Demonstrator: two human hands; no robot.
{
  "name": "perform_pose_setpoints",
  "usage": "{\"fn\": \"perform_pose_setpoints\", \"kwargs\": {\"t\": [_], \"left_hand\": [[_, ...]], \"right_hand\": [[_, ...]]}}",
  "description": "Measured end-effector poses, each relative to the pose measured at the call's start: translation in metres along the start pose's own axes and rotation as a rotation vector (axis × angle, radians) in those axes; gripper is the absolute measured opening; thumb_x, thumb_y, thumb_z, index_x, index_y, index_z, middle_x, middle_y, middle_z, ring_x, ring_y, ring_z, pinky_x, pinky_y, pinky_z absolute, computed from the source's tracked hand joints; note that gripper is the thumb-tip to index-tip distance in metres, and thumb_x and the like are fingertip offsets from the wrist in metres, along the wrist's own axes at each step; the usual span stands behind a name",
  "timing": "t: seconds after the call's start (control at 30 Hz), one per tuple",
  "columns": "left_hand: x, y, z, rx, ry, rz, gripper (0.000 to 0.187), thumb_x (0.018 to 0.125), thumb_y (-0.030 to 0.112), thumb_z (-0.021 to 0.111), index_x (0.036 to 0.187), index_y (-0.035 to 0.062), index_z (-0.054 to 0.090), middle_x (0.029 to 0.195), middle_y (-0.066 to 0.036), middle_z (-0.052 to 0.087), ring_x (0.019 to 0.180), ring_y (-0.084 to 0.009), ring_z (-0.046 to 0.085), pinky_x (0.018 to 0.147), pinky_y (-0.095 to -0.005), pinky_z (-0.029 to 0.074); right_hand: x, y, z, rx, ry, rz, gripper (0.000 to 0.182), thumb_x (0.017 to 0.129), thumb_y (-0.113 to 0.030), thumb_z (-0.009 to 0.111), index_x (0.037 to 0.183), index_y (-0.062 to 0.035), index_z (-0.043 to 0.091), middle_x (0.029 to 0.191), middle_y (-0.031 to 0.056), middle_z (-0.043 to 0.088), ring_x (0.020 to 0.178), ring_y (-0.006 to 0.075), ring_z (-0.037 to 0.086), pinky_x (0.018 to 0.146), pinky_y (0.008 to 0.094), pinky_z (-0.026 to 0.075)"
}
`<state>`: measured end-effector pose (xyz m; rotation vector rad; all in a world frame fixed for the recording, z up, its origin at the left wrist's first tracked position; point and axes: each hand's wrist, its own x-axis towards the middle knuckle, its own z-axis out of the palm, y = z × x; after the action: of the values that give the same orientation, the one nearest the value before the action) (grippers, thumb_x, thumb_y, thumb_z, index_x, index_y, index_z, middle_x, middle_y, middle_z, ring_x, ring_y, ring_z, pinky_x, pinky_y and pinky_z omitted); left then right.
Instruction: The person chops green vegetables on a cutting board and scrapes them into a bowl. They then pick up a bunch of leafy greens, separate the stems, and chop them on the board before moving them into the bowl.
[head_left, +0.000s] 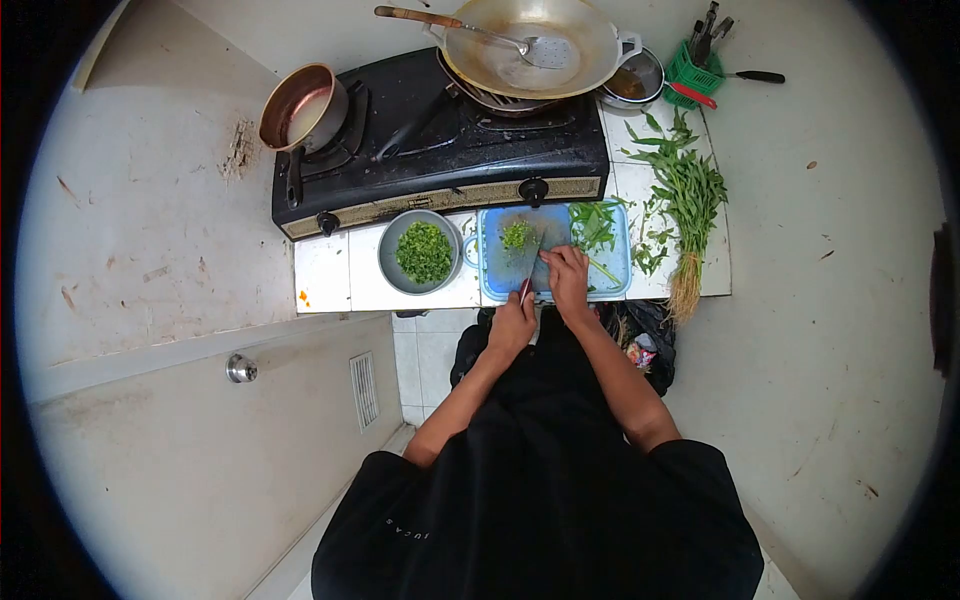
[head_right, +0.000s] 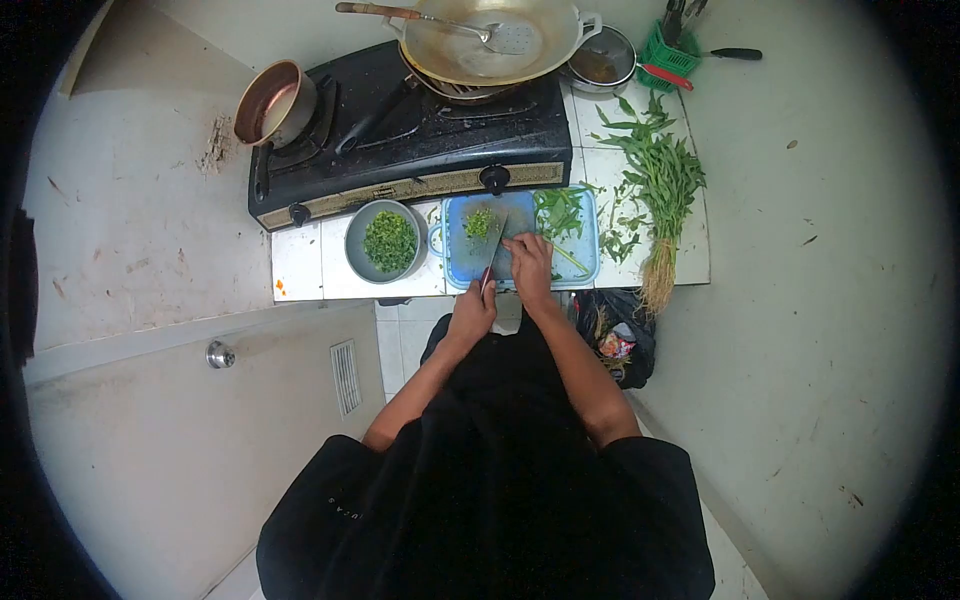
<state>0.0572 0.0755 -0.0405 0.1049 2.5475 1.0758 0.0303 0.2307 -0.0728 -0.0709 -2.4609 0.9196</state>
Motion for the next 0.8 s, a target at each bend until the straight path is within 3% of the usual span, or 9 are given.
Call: {"fn": "perform_pose_setpoints", "kwargs": {"t": [0.3, 0.8], "left_hand": [[0.002, 0.0, 0.004, -0.02, 0.023, 0.008, 0.04, 0.103, 0.033, 0.052, 0.096, -0.0067, 0.058, 0.078, -0.036, 0.064, 0.077, -0.056, 0.063, 0.068, -0.0618, 0.051], [-0.001, 0.006, -0.004, 0.004, 0.002, 0.011, 0.038, 0.103, 0.032, 0.052, 0.096, -0.0053, 0.057, 0.077, -0.037, 0.064, 0.076, -0.0563, 0.063, 0.068, -0.0622, 0.051]], "right_hand": [[-0.001, -0.002, -0.001, 0.036, 0.012, 0.07, 0.026, 0.077, 0.005, 0.066, 0.097, -0.0074, 0.075, 0.089, 0.0071, 0.062, 0.088, 0.0286, 0.058, 0.082, 0.0401, 0.042], [-0.001, -0.005, -0.004, 0.037, -0.001, 0.084, 0.023, 0.078, 0.005, 0.064, 0.096, -0.0061, 0.073, 0.096, 0.0102, 0.065, 0.094, 0.0311, 0.059, 0.085, 0.0409, 0.042]]}}
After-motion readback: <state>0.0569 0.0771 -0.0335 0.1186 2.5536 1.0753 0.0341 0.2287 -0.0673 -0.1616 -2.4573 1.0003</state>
